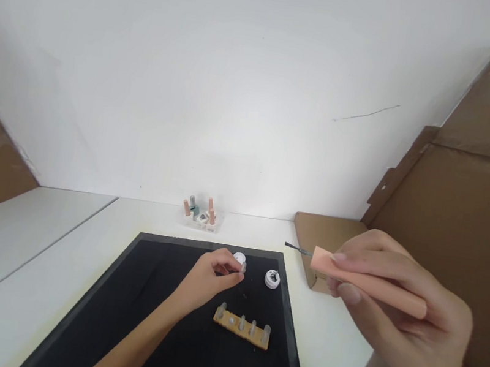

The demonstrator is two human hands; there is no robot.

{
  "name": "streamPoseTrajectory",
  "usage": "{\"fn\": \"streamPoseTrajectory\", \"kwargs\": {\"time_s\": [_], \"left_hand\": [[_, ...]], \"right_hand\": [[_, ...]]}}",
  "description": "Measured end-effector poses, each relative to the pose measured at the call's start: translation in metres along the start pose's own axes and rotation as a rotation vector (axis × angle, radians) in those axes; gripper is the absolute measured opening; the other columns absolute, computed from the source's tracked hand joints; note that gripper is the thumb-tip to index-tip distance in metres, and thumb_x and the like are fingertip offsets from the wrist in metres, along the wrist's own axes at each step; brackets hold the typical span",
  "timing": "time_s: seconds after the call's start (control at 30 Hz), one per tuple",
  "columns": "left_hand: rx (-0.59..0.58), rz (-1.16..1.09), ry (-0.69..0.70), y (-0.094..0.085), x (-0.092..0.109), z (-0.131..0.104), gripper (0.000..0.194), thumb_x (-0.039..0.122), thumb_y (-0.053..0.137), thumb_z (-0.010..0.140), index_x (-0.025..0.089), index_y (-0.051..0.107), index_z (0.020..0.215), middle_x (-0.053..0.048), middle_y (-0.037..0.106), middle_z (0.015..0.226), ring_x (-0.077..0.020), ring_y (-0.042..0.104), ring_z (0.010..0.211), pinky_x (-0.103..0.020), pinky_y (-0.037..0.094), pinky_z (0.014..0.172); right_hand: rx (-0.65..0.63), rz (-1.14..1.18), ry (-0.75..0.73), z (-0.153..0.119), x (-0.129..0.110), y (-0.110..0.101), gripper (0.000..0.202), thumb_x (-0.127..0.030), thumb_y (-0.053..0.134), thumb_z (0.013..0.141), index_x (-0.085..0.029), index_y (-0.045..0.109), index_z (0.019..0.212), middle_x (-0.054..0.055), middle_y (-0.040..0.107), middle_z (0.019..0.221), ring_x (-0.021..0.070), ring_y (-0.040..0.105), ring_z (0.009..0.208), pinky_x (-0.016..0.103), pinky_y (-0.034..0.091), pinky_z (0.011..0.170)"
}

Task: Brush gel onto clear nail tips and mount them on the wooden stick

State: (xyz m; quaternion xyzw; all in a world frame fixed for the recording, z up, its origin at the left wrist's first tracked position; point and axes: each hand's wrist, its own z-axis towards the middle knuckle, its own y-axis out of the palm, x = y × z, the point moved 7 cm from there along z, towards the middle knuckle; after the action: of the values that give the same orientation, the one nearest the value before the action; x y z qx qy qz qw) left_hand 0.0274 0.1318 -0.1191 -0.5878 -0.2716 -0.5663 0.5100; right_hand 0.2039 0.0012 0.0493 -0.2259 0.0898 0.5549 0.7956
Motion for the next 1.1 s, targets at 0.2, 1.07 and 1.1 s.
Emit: {"fn": "streamPoseTrajectory", "kwargs": {"time_s": [0.2, 1.07, 1.1], "left_hand": [[0.042, 0.071, -0.016, 0.008, -0.043, -0.021, 0.011, 0.026, 0.066, 0.071, 0.017, 0.073, 0.068, -0.006, 0.064, 0.082, -0.0218, 0.062, 0.079, -0.033, 0.045, 0.073], [0.341, 0.082, -0.091, 0.025, -0.07, -0.105, 0.03, 0.048, 0.071, 0.079, 0.021, 0.08, 0.07, -0.009, 0.077, 0.076, -0.0263, 0.071, 0.076, -0.035, 0.056, 0.074], [0.357, 0.085, -0.106, 0.027, -0.073, -0.107, 0.035, 0.052, 0.07, 0.079, 0.021, 0.08, 0.069, -0.008, 0.076, 0.075, -0.0254, 0.07, 0.074, -0.034, 0.055, 0.071]], "right_hand": [[-0.002, 0.004, -0.018, 0.001, -0.001, 0.001, 0.042, 0.004, 0.061, 0.081, -0.025, 0.073, 0.109, -0.002, 0.077, 0.088, 0.0163, 0.058, 0.071, 0.033, 0.048, 0.056], [-0.002, 0.014, -0.002, 0.001, 0.002, 0.0, 0.043, 0.003, 0.062, 0.082, -0.028, 0.075, 0.108, -0.003, 0.078, 0.094, 0.0161, 0.058, 0.071, 0.035, 0.047, 0.058], [0.002, 0.014, 0.001, 0.001, 0.001, 0.0, 0.044, 0.004, 0.062, 0.081, -0.028, 0.075, 0.108, -0.003, 0.078, 0.093, 0.0162, 0.058, 0.07, 0.035, 0.047, 0.058]]}}
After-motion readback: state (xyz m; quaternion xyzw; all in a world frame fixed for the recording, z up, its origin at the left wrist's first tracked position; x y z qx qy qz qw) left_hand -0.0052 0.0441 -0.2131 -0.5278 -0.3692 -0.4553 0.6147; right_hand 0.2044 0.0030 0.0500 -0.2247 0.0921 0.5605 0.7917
